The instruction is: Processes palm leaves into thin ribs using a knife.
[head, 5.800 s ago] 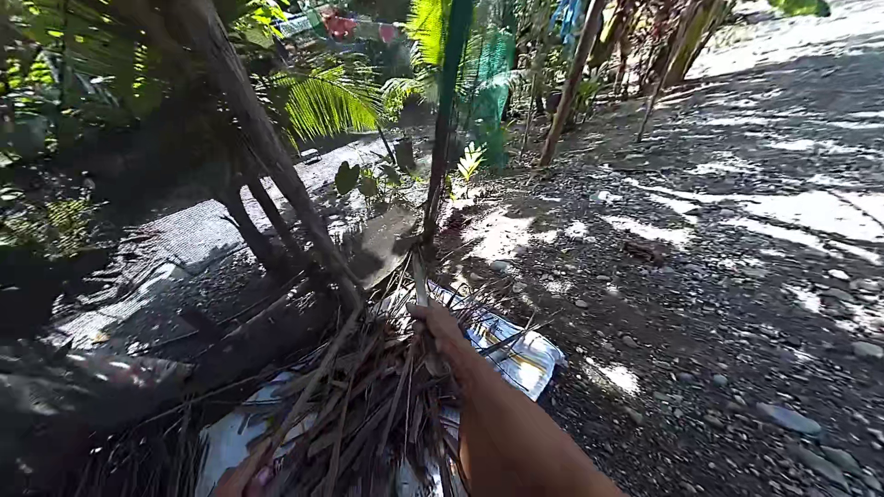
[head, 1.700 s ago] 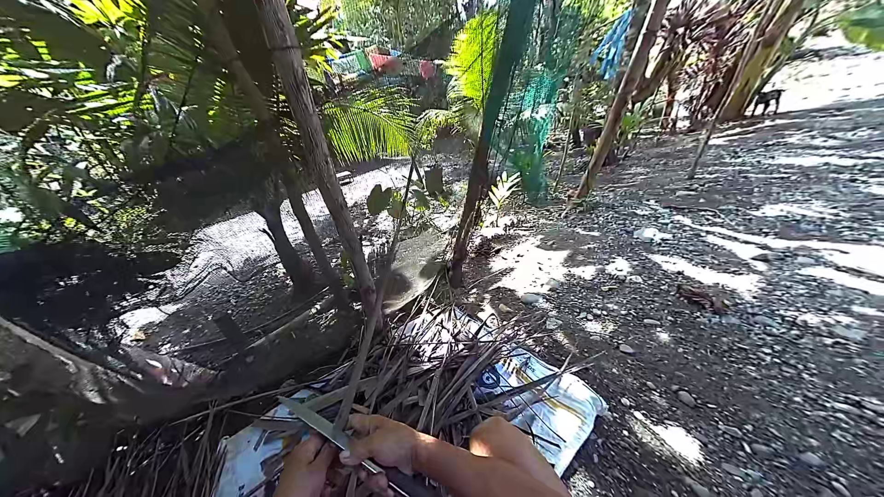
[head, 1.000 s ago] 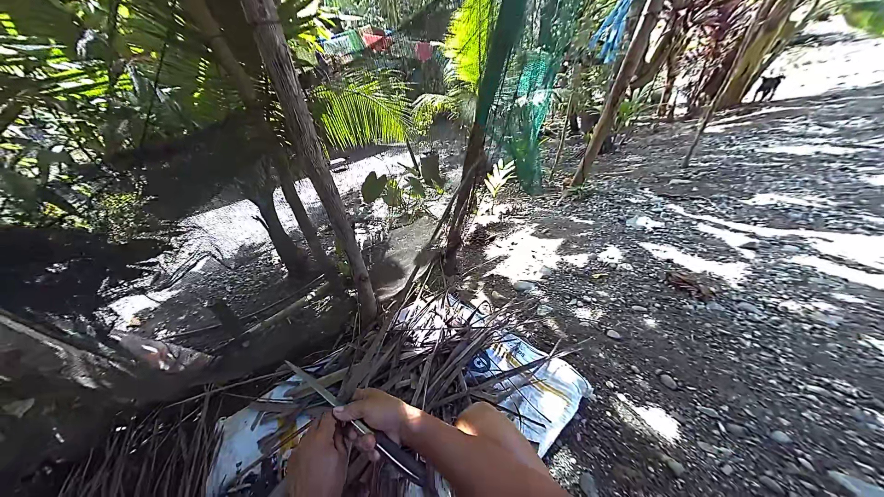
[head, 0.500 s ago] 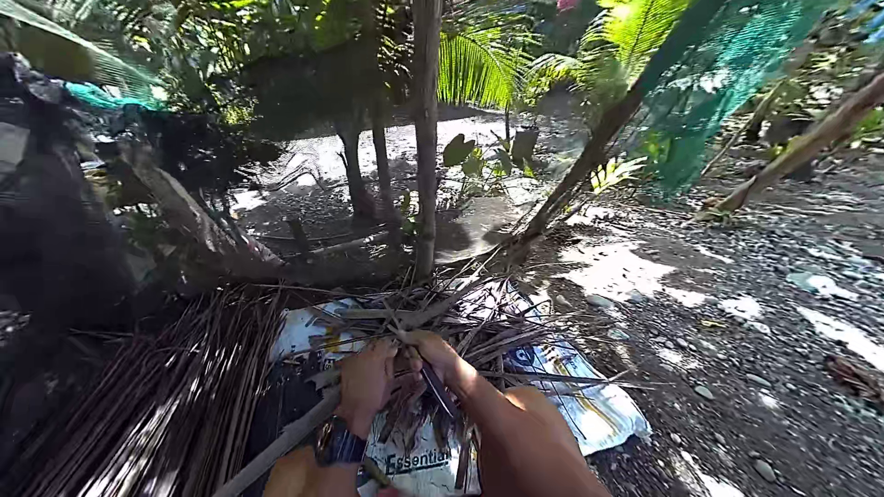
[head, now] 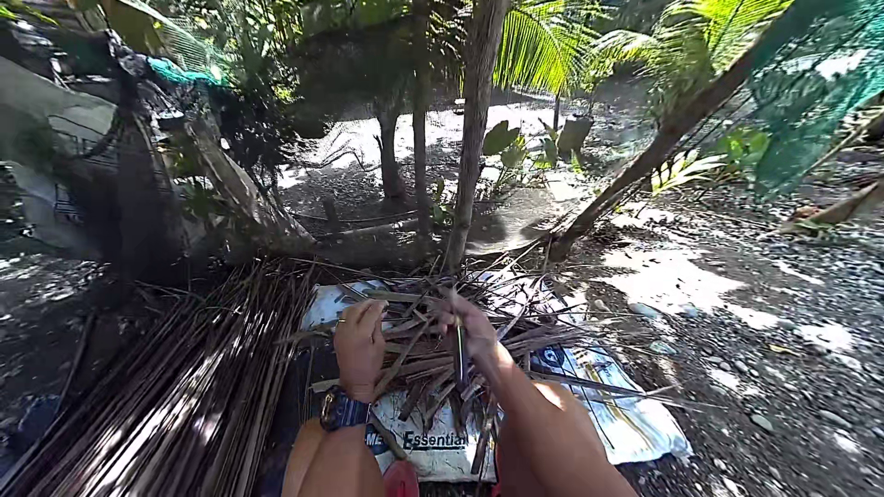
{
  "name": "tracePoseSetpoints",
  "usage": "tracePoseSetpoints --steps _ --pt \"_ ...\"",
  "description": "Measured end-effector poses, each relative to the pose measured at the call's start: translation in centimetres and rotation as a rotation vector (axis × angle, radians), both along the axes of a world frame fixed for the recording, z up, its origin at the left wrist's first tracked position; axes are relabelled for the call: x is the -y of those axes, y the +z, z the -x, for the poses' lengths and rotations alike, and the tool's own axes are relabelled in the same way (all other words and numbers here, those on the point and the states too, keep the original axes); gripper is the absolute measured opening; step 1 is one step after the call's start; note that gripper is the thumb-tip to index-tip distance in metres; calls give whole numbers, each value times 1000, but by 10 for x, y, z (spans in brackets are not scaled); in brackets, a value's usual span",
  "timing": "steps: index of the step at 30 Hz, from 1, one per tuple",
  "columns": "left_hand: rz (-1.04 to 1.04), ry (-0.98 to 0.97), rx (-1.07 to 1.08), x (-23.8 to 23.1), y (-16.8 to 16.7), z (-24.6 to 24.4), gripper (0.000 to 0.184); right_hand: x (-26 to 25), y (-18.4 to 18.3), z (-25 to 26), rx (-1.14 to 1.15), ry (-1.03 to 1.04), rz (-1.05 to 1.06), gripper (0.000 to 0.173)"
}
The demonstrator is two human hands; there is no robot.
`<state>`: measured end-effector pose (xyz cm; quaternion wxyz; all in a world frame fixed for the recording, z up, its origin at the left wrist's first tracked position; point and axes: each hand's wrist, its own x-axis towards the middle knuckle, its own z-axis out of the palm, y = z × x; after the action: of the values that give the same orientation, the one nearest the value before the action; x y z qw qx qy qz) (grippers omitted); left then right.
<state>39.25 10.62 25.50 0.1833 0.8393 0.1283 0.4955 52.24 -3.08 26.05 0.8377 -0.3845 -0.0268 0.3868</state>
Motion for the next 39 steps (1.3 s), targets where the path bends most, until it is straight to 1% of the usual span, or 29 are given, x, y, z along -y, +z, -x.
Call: tracePoseSetpoints --steps 2,4,6,7,9,10,11,12,14,15,16,18,19,20,23,25,27,29,31,32,35,39 --pt "-60 -8 66 2 -2 -3 22 0 7 -9 -182 -64 63 29" --pt "-102 -48 113 6 -4 -7 22 -1 4 -10 -223 -19 188 27" --pt "-96 -115 141 15 -5 -11 20 -2 2 1 -74 126 331 14" --pt "-72 -147 160 20 -4 -14 18 -2 3 8 71 219 375 10" --pt "19 -200 205 28 -2 -19 19 -4 4 19 369 345 407 36" --pt "78 -222 232 31 -1 -21 20 -6 4 25 471 381 412 40" --pt "134 -240 257 33 -1 -22 20 -7 2 29 532 396 415 35" --pt "179 -254 275 35 -1 -23 21 -9 0 32 565 397 428 24" --pt "242 -285 285 36 -2 -24 21 -10 -2 33 574 381 483 8" --pt "263 -304 275 36 -2 -25 21 -10 -1 32 559 362 508 5" --pt "280 -321 248 37 -2 -25 22 -9 2 30 540 337 519 7" --pt "317 -351 121 37 -3 -24 27 -5 8 23 496 281 471 8" --pt "339 -363 8 36 -3 -23 32 -1 11 16 459 265 411 9" --pt "363 -368 -120 34 -3 -22 36 5 14 8 413 251 328 14" --pt "456 -342 -591 26 12 -15 39 31 15 -25 292 194 -60 35" --pt "535 -383 -871 15 22 -9 43 51 18 -43 276 73 -225 45" --pt "634 -458 -1018 5 24 -2 44 66 23 -56 196 -159 -265 54" --pt "806 -504 -1074 3 27 7 43 75 23 -71 145 -334 -276 57" --pt "1021 -582 -1018 0 30 17 38 80 20 -81 107 -432 -294 57" --pt "1090 -633 -974 -4 30 21 35 81 19 -85 93 -456 -299 56" --pt "1148 -765 -877 -11 28 28 29 82 21 -85 84 -478 -263 53" --pt "1142 -831 -916 -9 25 27 24 76 25 -75 89 -456 -245 54"
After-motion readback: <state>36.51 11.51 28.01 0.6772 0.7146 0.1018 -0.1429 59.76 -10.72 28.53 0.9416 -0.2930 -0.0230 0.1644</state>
